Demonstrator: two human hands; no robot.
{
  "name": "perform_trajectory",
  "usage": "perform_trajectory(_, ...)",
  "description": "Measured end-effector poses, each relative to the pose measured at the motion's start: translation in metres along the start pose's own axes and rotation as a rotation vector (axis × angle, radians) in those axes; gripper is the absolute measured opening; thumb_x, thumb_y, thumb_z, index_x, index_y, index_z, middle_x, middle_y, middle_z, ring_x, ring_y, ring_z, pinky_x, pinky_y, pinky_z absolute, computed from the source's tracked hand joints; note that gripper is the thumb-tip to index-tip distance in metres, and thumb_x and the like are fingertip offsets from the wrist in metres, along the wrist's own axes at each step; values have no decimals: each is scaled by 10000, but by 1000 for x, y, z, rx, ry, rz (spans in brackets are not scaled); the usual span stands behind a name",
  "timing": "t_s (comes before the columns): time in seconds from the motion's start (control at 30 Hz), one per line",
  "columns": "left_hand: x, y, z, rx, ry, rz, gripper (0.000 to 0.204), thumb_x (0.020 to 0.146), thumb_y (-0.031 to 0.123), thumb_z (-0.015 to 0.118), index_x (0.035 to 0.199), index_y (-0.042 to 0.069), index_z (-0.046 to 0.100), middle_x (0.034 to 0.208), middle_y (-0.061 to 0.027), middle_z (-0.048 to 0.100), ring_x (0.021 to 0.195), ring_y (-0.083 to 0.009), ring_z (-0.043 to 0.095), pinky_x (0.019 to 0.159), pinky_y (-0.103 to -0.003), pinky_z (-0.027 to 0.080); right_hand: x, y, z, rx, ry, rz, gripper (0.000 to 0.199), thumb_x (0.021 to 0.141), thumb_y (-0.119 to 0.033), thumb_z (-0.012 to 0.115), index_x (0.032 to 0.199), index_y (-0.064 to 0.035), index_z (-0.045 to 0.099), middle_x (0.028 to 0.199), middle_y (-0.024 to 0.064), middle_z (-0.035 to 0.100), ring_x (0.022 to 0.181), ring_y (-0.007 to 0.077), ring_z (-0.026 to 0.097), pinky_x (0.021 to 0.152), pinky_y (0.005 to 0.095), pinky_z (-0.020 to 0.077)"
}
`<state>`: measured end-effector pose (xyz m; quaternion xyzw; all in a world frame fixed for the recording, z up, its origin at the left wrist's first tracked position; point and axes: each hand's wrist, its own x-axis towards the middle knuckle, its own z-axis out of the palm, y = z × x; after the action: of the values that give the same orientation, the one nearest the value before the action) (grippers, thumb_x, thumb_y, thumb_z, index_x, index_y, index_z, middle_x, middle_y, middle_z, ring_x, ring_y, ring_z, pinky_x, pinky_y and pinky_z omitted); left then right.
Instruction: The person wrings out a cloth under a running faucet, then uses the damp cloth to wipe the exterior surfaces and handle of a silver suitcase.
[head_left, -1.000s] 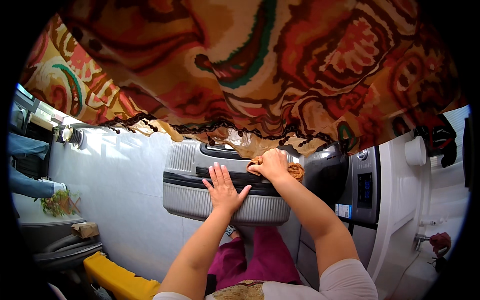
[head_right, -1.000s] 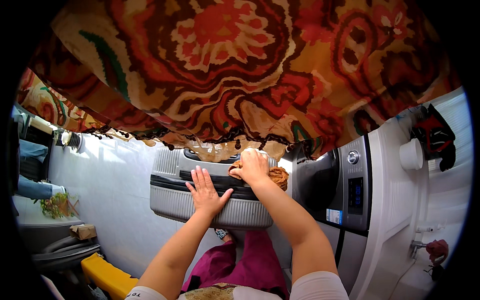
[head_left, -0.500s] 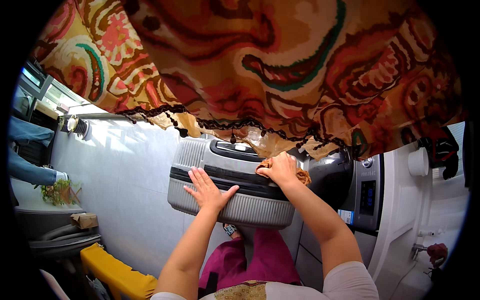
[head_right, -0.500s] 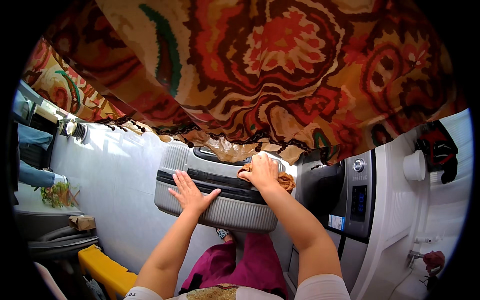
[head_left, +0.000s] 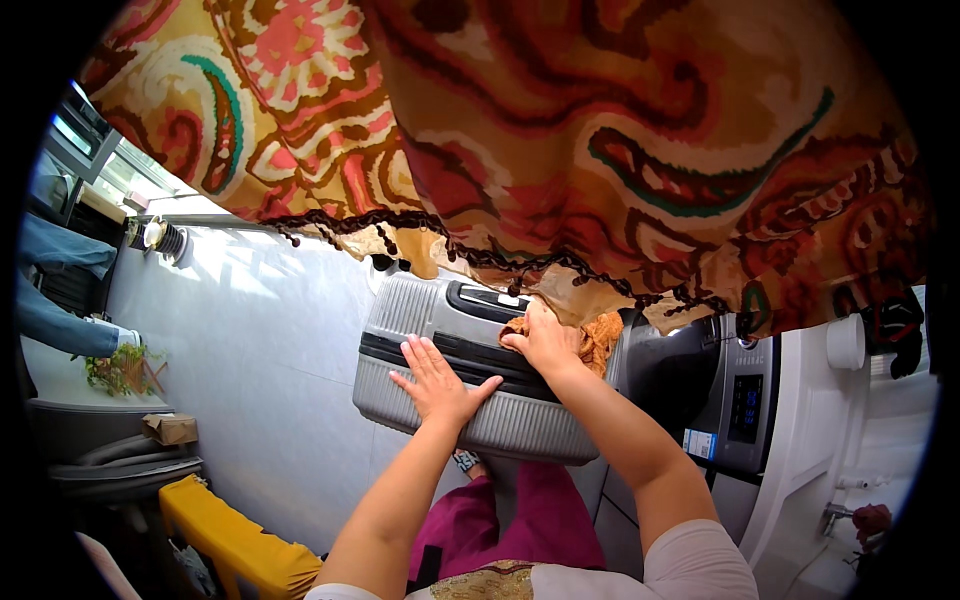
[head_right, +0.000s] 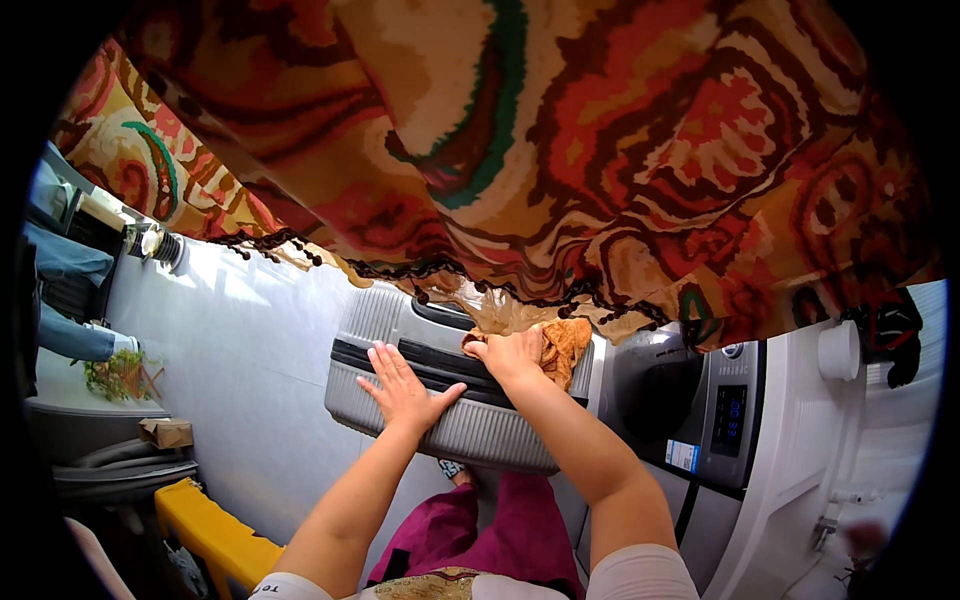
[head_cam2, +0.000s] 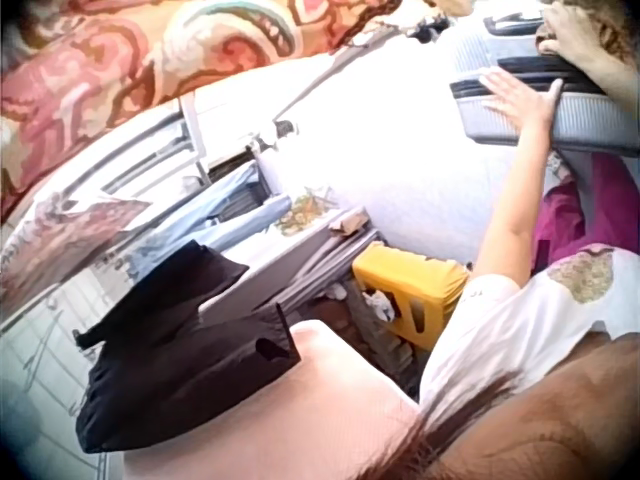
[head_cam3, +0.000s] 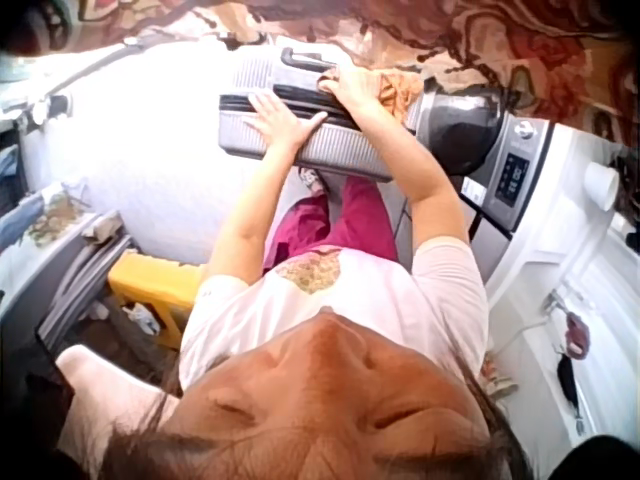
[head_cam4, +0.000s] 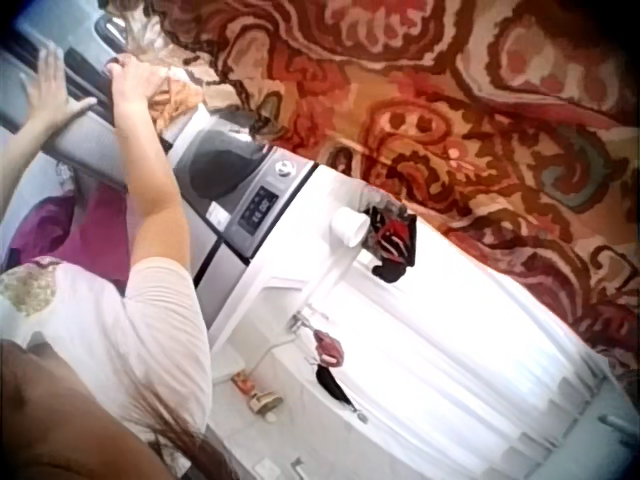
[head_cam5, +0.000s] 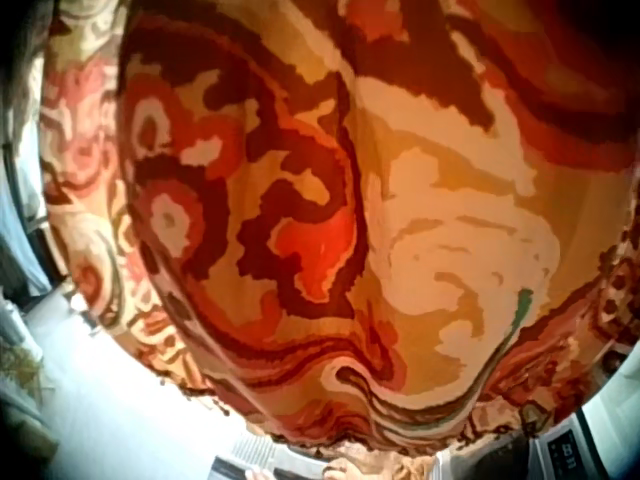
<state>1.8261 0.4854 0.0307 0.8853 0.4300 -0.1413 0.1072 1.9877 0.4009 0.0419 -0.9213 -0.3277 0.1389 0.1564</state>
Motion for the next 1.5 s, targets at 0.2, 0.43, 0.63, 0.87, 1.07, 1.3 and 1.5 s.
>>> perform_trajectory(0.2,5,9,26,70,87,25,1326,687,823,531,1492,-113,48,1595,-255,-9,1486,-376,-65,1092,-700,-12,39,-87,40,13,83,-57,537,641,-514,813,883,-84,601,894,124,658,915,291,638,801,420,470)
perform_trajectory(0.43,-3,-2,13,-77,50,41,1395,647,868,533,1481,-131,31,1591,-261,-11,1484,-377,-72,1089,-702,-6,5,-19,18,-50,47,-38,533,632,-507,825,893,-98,606,881,85,649,922,274,631,796,416,476)
perform_trajectory(0.63,-6,10,5,-36,-57,14,1410,633,854,566,1485,-122,10,1591,-262,-16,1485,-377,-67,1096,-697,15,20,-59,26,45,44,-29,557,601,-521,836,874,-99,597,890,79,636,918,278,620,825,422,455)
perform_trajectory(0.87,-1,-6,19,-74,90,38,1431,619,867,563,1481,-129,5,1588,-271,-22,1484,-379,-74,1095,-695,12,18,-52,30,3,5,-51,525,658,-460,824,939,-84,591,938,99,610,963,280,584,833,423,420)
perform_trajectory(1.07,-2,3,5,25,-31,44,1409,636,868,542,1479,-134,25,1586,-276,-29,1483,-389,-72,1085,-709,22,24,-80,31,18,64,-51,496,642,-443,834,921,-100,609,957,97,579,965,265,568,836,416,410)
perform_trajectory(1.3,-2,-5,12,-59,42,38,1420,627,879,532,1482,-129,15,1589,-270,-29,1485,-375,-76,1092,-698,0,15,-51,24,-33,36,-124,496,645,-421,839,928,-90,602,943,91,587,991,270,559,843,416,410)
perform_trajectory(1.5,-1,2,11,42,-12,32,1414,630,875,532,1480,-133,20,1590,-265,-36,1485,-374,-78,1091,-700,1,34,-85,41,40,59,-63,516,619,-449,842,930,-108,609,952,85,576,978,271,565,841,424,412)
